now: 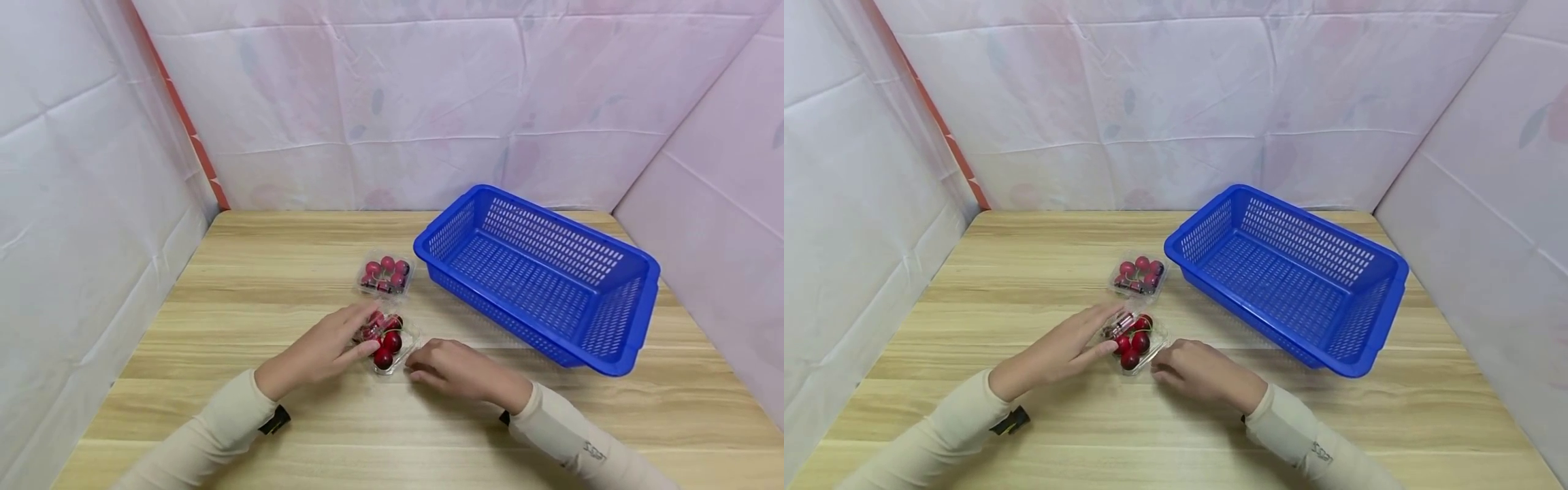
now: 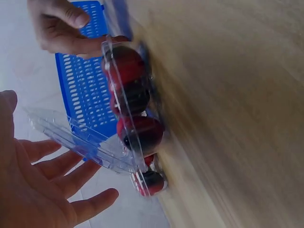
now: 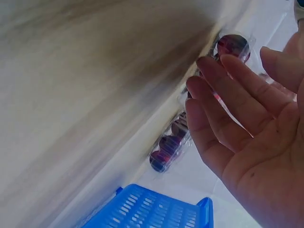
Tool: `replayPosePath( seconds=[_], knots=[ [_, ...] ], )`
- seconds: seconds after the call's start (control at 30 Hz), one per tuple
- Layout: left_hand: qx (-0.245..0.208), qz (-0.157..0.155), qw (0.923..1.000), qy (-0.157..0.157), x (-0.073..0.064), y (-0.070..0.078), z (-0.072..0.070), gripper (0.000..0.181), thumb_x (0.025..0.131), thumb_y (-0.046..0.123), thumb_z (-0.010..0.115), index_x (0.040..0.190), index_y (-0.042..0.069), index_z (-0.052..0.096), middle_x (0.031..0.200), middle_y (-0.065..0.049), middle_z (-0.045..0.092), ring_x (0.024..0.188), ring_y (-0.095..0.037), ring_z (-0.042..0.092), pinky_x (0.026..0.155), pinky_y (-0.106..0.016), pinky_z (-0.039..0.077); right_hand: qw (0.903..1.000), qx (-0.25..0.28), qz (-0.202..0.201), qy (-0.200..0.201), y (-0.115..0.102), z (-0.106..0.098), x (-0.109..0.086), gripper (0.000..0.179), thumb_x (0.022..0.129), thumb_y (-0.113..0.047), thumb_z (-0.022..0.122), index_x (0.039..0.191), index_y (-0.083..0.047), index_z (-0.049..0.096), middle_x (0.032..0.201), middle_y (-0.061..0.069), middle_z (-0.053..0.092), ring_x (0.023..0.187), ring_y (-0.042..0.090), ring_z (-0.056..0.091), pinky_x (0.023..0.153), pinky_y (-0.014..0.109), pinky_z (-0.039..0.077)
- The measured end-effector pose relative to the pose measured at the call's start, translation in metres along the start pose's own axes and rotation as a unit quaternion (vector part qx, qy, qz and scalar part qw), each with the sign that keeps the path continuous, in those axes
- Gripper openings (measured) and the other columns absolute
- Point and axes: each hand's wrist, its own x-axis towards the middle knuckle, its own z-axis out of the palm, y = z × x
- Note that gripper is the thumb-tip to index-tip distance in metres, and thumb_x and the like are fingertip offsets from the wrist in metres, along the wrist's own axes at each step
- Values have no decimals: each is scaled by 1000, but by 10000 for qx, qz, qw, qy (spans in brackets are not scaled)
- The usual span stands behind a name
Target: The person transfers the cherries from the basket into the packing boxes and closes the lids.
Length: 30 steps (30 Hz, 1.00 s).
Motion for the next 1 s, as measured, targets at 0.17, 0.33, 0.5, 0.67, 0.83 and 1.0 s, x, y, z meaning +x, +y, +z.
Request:
replayPosePath(
  seconds=[0.17, 0.33, 0.5, 0.67, 0.83, 1.0],
  knots=[
    [373, 323, 9987, -83, 0, 1, 6, 56, 100, 42, 48, 144, 8, 42, 148, -13, 39, 135, -29, 39, 112, -46, 35, 9998, 64, 154, 117, 6, -8, -10, 14, 95, -15, 59, 98, -10, 71, 93, -4, 71, 86, 9, 65, 80, 30, 56],
    [670, 303, 9972, -166, 0, 1, 8, 63, 95, 48, 54, 145, 10, 42, 146, -11, 42, 133, -27, 42, 109, -47, 39, 9959, 383, 594, 570, 12, -17, -17, 15, 96, -13, 58, 95, -6, 71, 89, 0, 71, 82, 9, 66, 75, 31, 58],
    [855, 462, 9950, -241, 3, 0, 8, 59, 92, 47, 60, 139, 15, 50, 142, -11, 47, 130, -28, 44, 106, -48, 42, 9866, 445, 1102, 1118, 14, -19, -21, 17, 96, -15, 57, 94, -7, 72, 87, -1, 71, 83, 12, 67, 72, 31, 59],
    [1038, 717, 9916, -298, 4, -1, 11, 51, 89, 45, 65, 130, 15, 60, 137, -12, 50, 127, -27, 46, 102, -46, 46, 9783, 497, 1303, 1535, 17, -17, -18, 13, 95, -14, 60, 92, -7, 71, 79, -6, 66, 74, 7, 63, 64, 25, 56],
    [1072, 755, 9909, -313, 5, -3, 12, 50, 87, 43, 68, 129, 16, 61, 137, -10, 51, 126, -26, 46, 100, -45, 47, 9642, 1025, 1816, 1640, 24, -15, -11, 16, 95, -14, 60, 96, -4, 71, 79, -2, 68, 70, 9, 62, 60, 24, 53],
    [1085, 809, 9902, -357, 6, -3, 11, 50, 87, 42, 69, 128, 15, 62, 137, -10, 51, 125, -26, 47, 100, -44, 48, 9412, 2289, 2206, 1147, 32, -10, -6, 24, 98, -16, 54, 104, 4, 65, 79, 11, 68, 63, 18, 63, 51, 29, 54]
  ],
)
